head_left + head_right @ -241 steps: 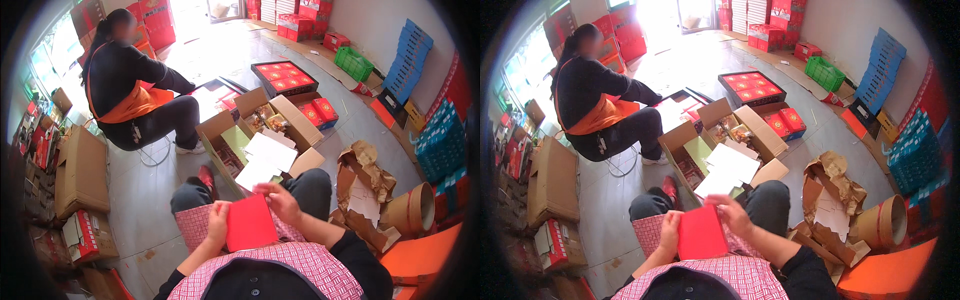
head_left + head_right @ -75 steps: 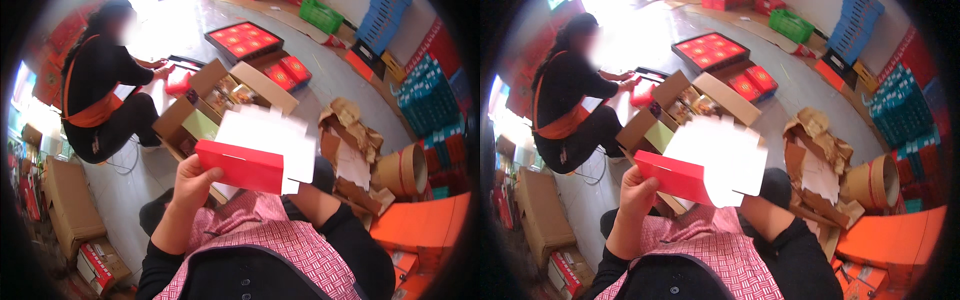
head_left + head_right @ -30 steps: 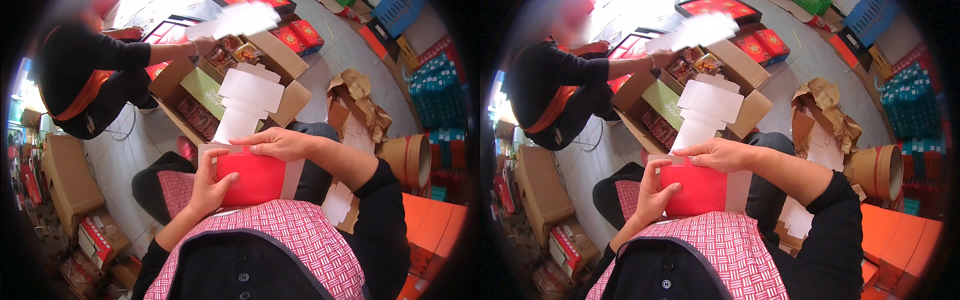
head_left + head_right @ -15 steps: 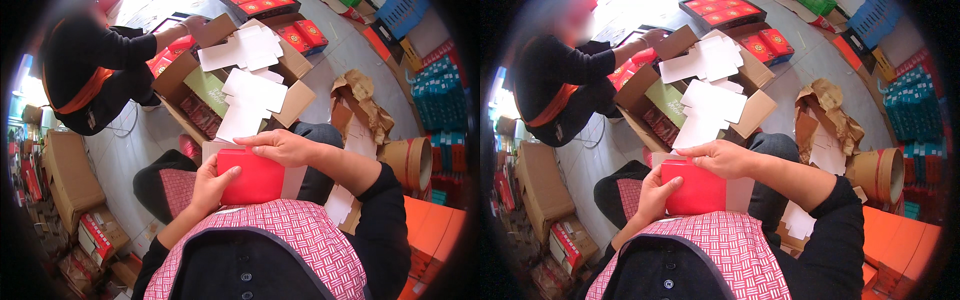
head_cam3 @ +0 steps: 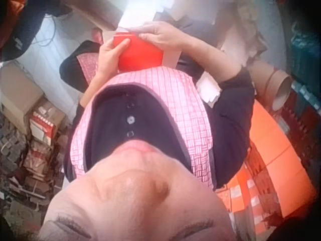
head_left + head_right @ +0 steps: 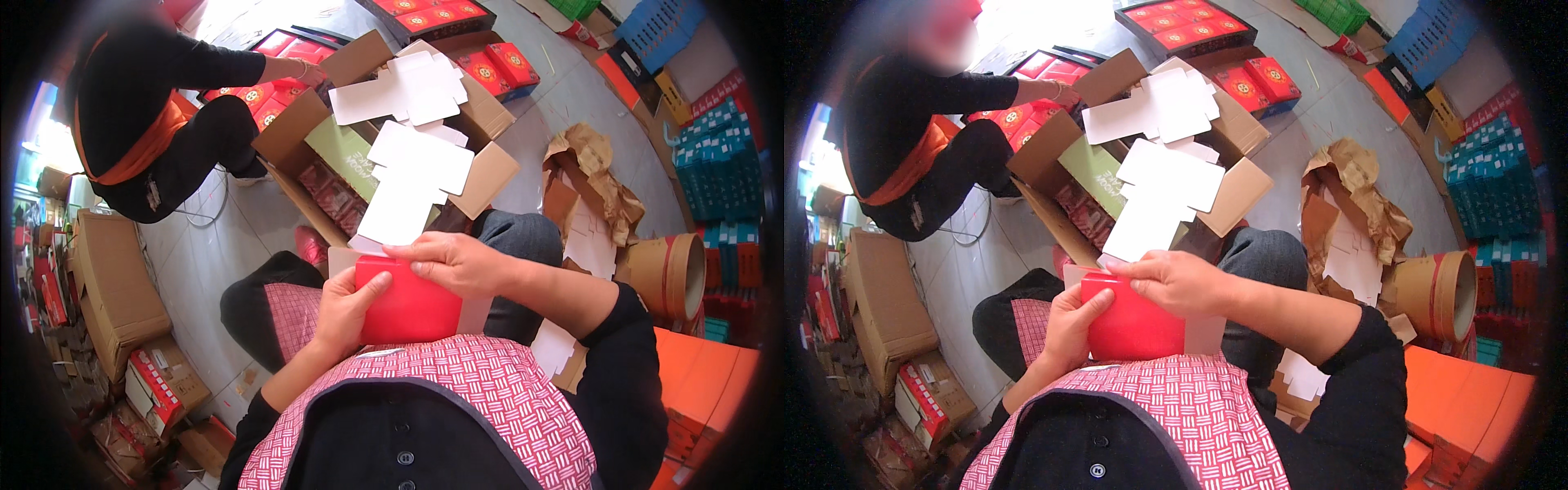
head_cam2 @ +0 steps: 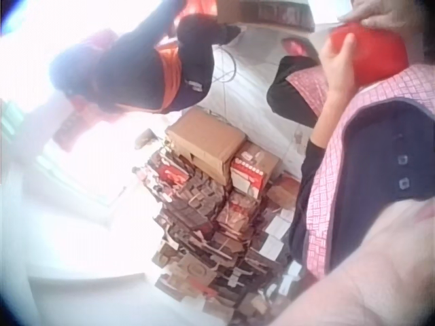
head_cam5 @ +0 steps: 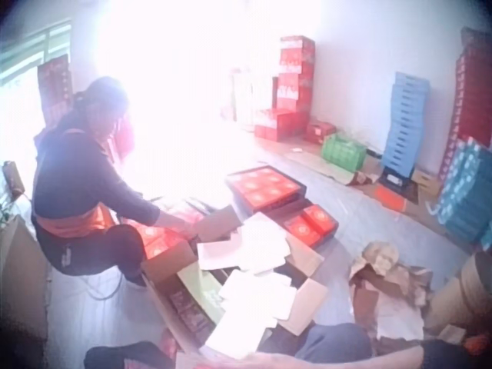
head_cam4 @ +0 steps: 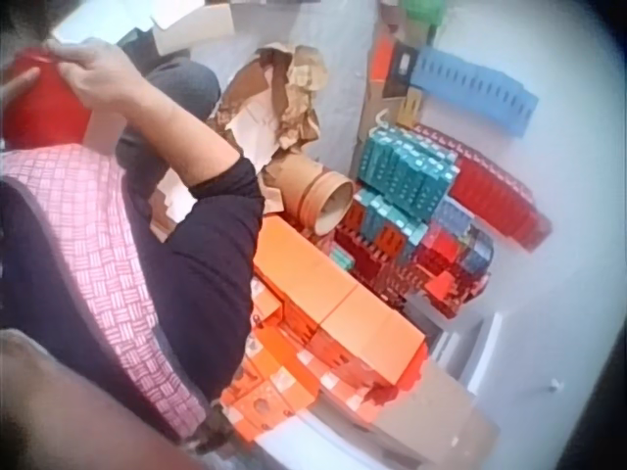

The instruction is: The person sits on the floor and repeatedly folds red paper envelopes by hand, inserting white inserts and sealing them. They place finished envelopes into a nearby cardboard box. Another person works nearby with similar materials.

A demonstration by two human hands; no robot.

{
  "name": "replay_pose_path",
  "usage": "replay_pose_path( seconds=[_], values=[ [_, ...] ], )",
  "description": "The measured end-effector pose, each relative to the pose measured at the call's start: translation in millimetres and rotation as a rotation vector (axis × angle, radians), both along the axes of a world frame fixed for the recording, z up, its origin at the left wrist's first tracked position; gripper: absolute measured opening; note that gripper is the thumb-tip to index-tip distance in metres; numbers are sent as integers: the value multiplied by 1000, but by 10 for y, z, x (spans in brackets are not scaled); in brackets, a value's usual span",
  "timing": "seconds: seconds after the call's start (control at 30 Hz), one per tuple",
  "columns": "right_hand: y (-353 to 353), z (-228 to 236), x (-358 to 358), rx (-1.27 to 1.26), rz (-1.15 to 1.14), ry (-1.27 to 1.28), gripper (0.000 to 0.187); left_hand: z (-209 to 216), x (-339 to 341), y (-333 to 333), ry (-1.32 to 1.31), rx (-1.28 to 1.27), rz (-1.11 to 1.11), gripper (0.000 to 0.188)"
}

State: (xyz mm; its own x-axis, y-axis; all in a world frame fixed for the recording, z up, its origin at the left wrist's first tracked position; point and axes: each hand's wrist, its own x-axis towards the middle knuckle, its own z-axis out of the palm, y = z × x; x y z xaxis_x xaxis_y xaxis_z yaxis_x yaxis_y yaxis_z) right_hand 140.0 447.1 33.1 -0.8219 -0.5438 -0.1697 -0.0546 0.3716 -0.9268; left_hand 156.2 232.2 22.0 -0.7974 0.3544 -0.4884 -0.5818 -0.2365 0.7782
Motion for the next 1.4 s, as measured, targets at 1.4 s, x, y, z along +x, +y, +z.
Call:
replay_pose_path(
  seconds=[1.4],
  values=[
    [37,-88,180,-625,-774,-75,44,-168,-312,120,434,200,120,58]
  ],
)
